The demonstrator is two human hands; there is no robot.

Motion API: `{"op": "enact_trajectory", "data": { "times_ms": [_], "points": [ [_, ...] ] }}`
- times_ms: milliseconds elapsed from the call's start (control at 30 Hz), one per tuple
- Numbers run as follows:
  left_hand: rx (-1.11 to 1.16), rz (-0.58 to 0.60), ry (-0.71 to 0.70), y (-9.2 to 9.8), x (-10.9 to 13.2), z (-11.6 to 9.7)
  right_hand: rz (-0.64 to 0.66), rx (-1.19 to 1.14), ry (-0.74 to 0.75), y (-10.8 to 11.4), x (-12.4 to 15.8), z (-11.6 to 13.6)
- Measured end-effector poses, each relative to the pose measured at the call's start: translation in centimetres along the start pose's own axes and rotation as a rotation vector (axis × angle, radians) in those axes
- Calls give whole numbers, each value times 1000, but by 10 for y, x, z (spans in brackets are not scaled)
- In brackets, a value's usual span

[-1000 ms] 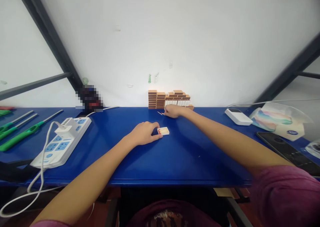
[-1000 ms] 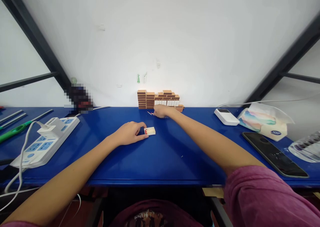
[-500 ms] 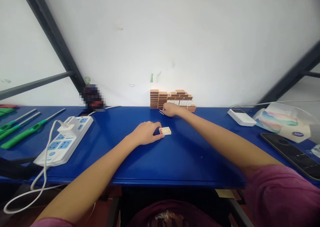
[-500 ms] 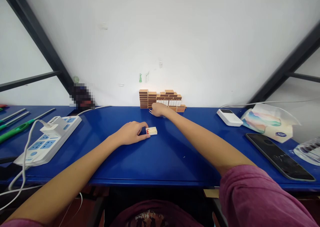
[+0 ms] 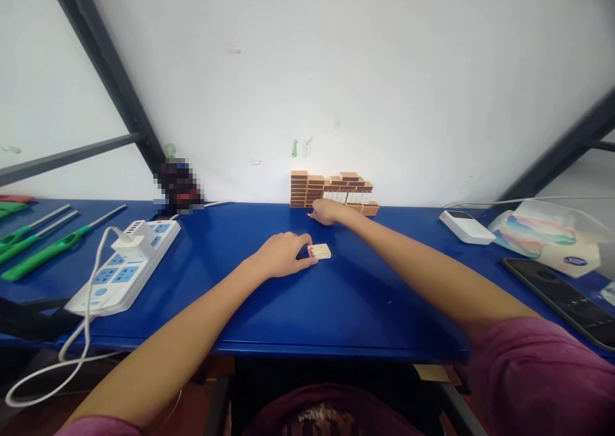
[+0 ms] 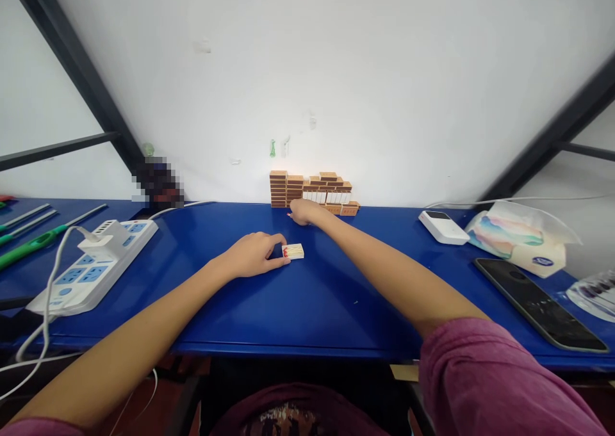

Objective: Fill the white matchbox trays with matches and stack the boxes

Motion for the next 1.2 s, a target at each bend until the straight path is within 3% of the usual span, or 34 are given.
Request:
{"op": "enact_trajectory", "data": {
  "times_ms": [100, 233, 367, 467, 733, 1000, 1200],
  "points": [
    [8, -2, 6, 1, 0, 1, -17, -14, 53, 4, 14, -8],
    [17, -13, 21, 0, 0, 1, -92, -226, 251, 1, 53, -21],
    [34, -21, 48, 0, -1, -1, -158, -370, 296, -15, 96, -28],
    [42, -12, 54, 0, -1, -2, -184, -342, 291, -27, 115, -24],
    [28, -20, 7, 2, -2, -4, -151, -187, 251, -38, 114, -4],
    [42, -15, -34, 3, -1, -11, -190, -263, 294, -49, 112, -5],
    [42, -23, -30, 4, -1, -8, -227, -339, 339, -42, 113, -14]
  ]
}}
Point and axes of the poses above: each hand's wrist, its own x-axis away from the middle knuckle, its own y-axis out of the back of the hand, z = x × y, the point moved 3 cm from there along -x, towards the middle knuckle, and after that the axes turned 2 degrees about x, right-handed, at the moved point
